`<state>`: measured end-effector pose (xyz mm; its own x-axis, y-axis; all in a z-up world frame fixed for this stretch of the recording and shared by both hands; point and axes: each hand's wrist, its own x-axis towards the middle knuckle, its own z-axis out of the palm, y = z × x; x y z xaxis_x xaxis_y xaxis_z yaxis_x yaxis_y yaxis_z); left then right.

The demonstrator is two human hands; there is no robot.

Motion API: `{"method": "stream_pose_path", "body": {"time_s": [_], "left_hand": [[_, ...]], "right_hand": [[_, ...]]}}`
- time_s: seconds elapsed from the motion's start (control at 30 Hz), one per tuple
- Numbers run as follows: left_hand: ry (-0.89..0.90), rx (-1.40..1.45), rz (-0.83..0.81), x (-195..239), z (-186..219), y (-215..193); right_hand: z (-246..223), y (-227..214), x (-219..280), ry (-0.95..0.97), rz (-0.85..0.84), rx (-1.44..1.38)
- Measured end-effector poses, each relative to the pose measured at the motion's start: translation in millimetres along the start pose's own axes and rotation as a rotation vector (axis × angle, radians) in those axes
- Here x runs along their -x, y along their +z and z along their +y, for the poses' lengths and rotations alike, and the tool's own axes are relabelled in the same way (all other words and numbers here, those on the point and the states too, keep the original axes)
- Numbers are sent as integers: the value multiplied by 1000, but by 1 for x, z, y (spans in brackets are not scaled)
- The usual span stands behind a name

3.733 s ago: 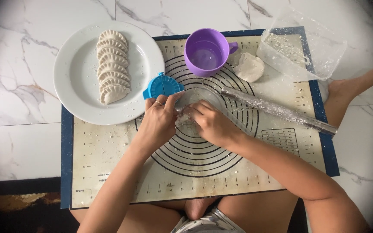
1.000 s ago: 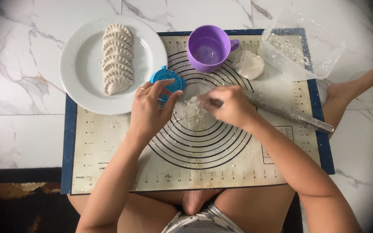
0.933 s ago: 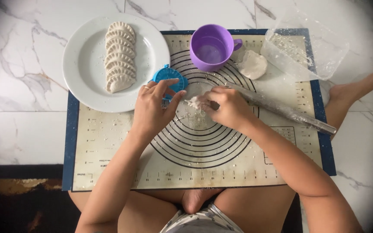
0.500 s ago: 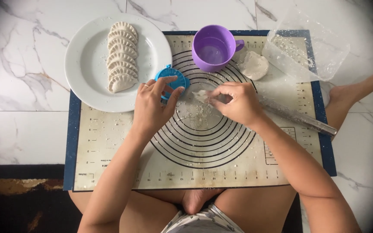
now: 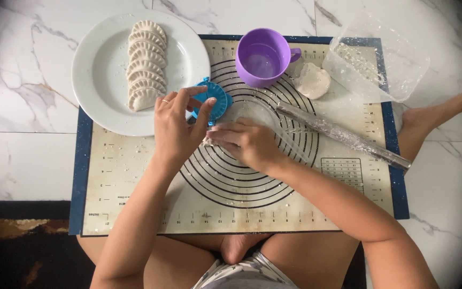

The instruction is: Preparing dumplings by rolling out dough and using a plastic mold to shape them.

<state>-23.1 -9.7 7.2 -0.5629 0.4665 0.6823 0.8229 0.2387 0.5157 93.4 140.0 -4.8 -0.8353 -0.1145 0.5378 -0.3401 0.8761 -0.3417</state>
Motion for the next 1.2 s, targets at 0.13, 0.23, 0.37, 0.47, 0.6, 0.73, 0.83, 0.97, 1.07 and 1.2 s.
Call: {"method": "stream_pose_path", "body": {"time_s": [0.13,0.23,0.37,0.47,0.6,0.73,0.83,0.97,1.07,1.2], "left_hand": [[19,10,-12,2,1,3],[15,88,-53,10,0,6],[-14,128,-248,17,16,11],[-89,67,-397,24,28,14],[-216,51,-521,20,30,19],[-239,63,-551,18,28,16],[-228,30,-631,16,27,16],[-201,-3,-651,18,25,21],[-206,4,-628,26,19,30],[-279,74,-578,28,30,29]], "right_hand": [[1,-6,3,56,52,-14],[10,-13,5,67,-47,-46],[27,-33,13,215,9,-92],[24,-40,13,298,-18,-71],[23,-47,8,350,-190,-220],[22,-82,-12,285,-389,-251],[31,-87,-12,373,-676,-269],[38,-73,-5,184,-564,-264],[47,-61,4,91,-475,-269],[50,-52,8,110,-384,-299]]}}
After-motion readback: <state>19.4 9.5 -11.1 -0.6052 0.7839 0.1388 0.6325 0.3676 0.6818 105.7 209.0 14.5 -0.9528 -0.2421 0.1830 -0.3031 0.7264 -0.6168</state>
